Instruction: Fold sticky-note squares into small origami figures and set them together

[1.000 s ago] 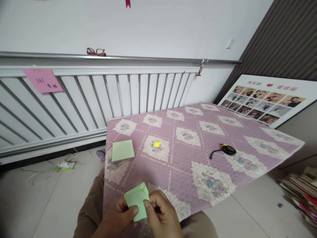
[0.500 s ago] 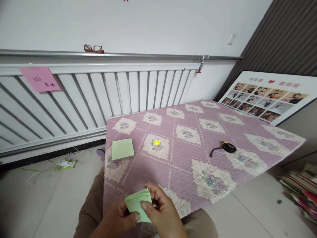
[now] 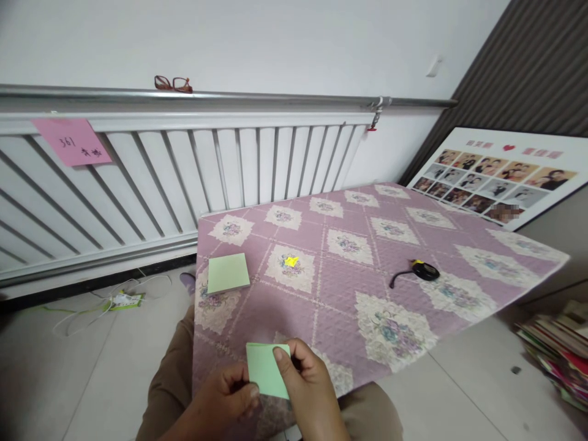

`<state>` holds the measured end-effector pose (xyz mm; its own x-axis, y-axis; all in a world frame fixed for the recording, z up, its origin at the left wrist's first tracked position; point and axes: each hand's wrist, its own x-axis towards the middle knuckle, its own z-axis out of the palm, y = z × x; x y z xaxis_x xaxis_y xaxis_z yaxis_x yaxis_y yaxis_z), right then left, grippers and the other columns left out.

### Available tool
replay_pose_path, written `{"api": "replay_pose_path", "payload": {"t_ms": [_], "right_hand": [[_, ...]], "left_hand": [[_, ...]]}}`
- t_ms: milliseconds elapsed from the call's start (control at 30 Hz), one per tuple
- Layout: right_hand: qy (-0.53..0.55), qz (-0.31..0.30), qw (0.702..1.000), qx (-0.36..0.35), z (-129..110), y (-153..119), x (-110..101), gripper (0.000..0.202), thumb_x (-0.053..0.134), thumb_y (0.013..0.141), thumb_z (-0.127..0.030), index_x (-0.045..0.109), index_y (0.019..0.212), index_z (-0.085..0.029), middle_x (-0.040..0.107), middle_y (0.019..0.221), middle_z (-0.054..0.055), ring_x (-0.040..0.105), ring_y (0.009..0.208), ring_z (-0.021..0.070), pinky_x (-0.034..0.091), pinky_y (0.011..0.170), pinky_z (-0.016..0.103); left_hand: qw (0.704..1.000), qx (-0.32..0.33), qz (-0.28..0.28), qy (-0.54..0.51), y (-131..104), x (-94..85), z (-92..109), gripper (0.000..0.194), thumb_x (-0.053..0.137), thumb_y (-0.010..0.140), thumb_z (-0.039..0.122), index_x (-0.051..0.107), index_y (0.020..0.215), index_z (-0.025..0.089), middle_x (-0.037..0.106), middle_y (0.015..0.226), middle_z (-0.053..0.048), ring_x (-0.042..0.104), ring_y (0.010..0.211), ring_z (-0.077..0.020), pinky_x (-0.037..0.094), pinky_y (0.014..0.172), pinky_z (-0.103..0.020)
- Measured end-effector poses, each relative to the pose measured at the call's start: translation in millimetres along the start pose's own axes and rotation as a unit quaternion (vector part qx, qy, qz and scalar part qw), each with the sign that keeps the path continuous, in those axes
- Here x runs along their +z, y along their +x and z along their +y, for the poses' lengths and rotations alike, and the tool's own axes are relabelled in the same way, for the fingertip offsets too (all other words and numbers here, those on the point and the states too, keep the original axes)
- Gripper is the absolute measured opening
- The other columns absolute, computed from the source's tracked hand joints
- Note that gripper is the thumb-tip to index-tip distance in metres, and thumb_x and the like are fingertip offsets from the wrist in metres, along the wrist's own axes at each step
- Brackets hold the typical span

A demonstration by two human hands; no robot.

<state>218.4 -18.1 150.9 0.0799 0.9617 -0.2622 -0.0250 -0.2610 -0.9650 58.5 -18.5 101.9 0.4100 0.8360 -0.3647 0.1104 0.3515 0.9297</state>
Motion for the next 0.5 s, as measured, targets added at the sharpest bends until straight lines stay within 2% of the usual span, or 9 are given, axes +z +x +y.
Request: {"api": "replay_pose_path", "payload": {"t_ms": [100, 300, 400, 500], "right_hand": [[0.009, 0.014, 1.000, 0.008, 3, 0, 2, 0.042, 0.063, 0.074, -0.059, 0.055, 0.068, -0.019, 0.045, 0.057, -0.006, 0.035, 0.053, 0.0084, 0.030, 0.048, 0.020], [0.053, 0.046, 0.997, 0.028, 17, 5, 8, 0.043, 0.063, 0.073, -0.061, 0.052, 0.066, -0.020, 0.044, 0.055, -0.007, 0.033, 0.050, 0.0081, 0.029, 0.046, 0.020], [0.046, 0.044, 0.997, 0.031, 23, 8, 10, 0.043, 0.063, 0.072, -0.061, 0.052, 0.066, -0.020, 0.044, 0.053, -0.007, 0.033, 0.049, 0.0082, 0.029, 0.046, 0.020], [0.018, 0.037, 0.999, 0.024, 27, 12, 11, 0.042, 0.063, 0.072, -0.059, 0.053, 0.065, -0.020, 0.045, 0.053, -0.006, 0.036, 0.050, 0.0088, 0.031, 0.047, 0.021]], "left_hand": [[1.000, 0.022, 0.015, -0.017, 0, -2.1, -5, 0.021, 0.054, 0.072, 0.038, 0.053, 0.068, 0.017, 0.052, 0.058, 0.003, 0.043, 0.054, -0.0109, 0.033, 0.054, -0.023], [0.992, 0.074, 0.038, 0.095, -4, -8.7, -1, 0.026, 0.050, 0.075, 0.039, 0.047, 0.059, 0.019, 0.052, 0.059, 0.002, 0.046, 0.059, -0.0130, 0.034, 0.058, -0.025], [0.997, 0.055, 0.000, 0.048, -5, -10.6, 5, 0.026, 0.053, 0.076, 0.041, 0.050, 0.062, 0.018, 0.052, 0.060, 0.002, 0.046, 0.059, -0.0125, 0.035, 0.058, -0.024], [0.996, 0.070, -0.045, -0.027, -1, -13.2, 9, 0.030, 0.063, 0.072, 0.045, 0.058, 0.079, 0.016, 0.058, 0.073, -0.001, 0.051, 0.068, -0.0142, 0.037, 0.063, -0.024]]}}
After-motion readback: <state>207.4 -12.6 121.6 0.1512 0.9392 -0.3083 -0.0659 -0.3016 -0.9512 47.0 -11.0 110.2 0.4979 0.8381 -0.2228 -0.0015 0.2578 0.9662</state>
